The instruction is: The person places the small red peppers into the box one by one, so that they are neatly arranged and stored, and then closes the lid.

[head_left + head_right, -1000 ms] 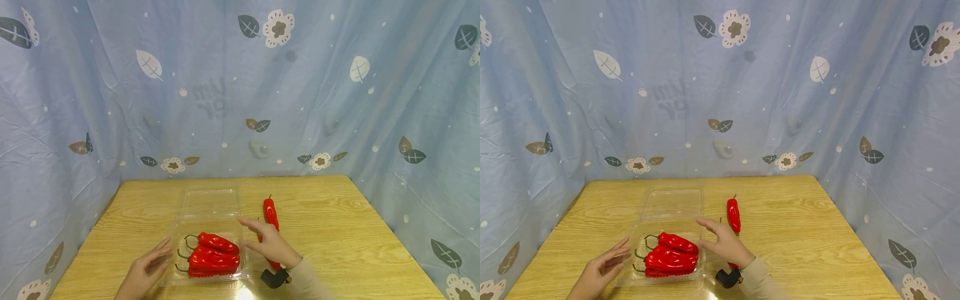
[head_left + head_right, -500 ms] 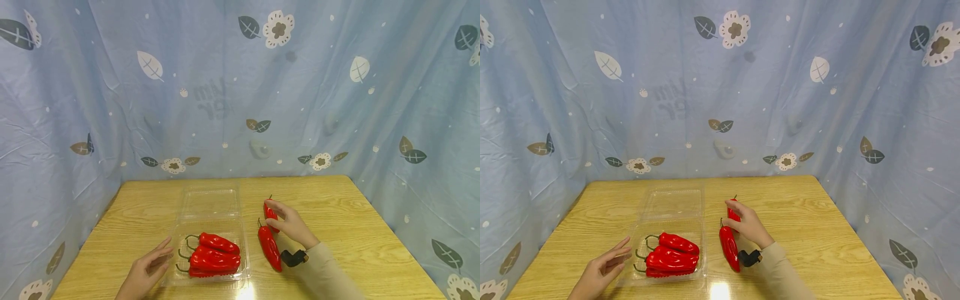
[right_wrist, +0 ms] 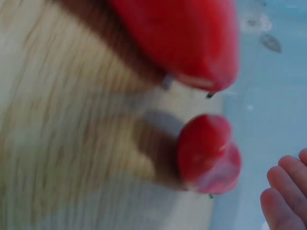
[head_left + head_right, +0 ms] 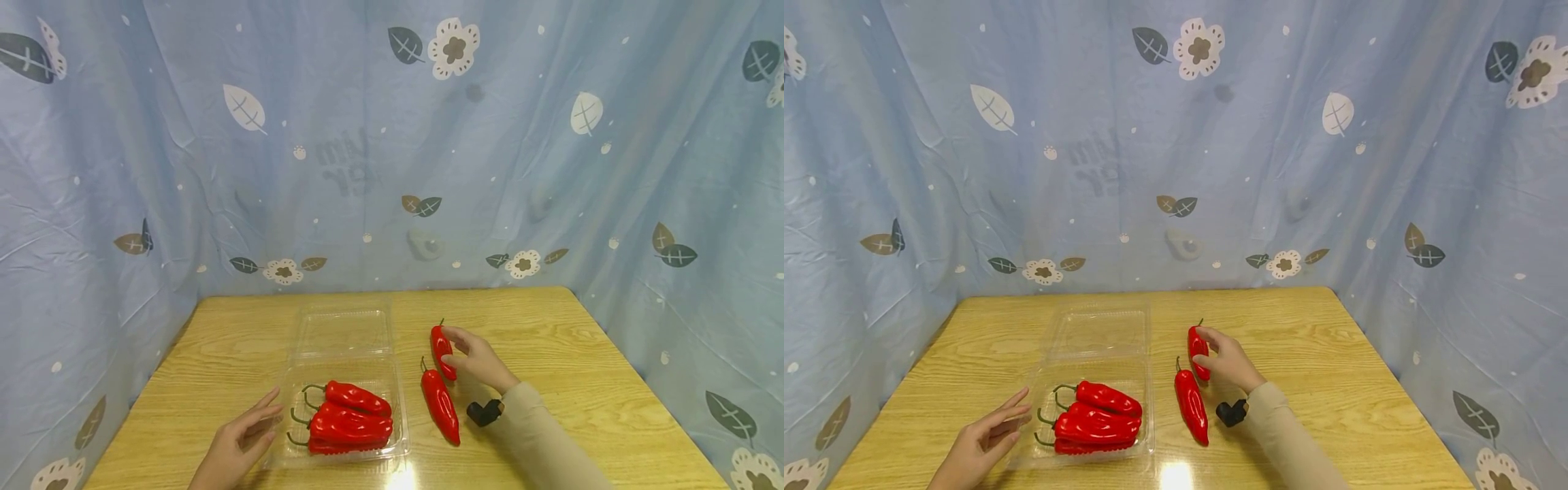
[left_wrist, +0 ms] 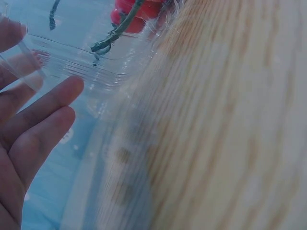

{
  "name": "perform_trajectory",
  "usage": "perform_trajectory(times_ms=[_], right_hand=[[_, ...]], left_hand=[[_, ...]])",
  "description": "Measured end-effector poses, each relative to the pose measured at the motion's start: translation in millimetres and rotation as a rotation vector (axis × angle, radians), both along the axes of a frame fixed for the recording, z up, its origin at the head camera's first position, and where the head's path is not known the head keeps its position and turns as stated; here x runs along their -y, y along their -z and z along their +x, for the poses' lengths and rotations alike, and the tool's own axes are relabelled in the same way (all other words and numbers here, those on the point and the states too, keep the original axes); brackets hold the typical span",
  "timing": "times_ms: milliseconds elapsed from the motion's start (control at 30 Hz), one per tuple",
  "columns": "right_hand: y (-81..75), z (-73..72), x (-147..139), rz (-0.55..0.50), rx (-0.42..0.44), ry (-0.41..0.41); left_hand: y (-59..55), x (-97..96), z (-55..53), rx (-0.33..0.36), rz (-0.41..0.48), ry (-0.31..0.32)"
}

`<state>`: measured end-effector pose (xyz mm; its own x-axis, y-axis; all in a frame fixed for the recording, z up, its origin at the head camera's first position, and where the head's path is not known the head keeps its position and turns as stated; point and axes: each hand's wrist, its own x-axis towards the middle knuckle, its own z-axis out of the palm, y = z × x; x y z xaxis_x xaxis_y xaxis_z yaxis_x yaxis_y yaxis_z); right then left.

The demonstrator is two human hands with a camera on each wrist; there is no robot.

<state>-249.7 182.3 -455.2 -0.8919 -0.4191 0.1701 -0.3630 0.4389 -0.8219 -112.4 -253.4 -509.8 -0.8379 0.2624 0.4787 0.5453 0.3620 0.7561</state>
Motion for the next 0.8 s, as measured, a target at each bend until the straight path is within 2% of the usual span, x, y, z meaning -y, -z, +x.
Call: perform_trajectory(times_ms=[333, 800], right_hand=[[13.9, -14.9, -5, 0.065, 0.037, 0.042], [30.2, -23.1, -5, 0.153, 0.098, 0.115]], left_hand=[[-1.0, -0.4, 0.2, 0.013, 0.003, -0.001], [0.5, 0.5, -0.4, 0.018, 0.009, 0.004]])
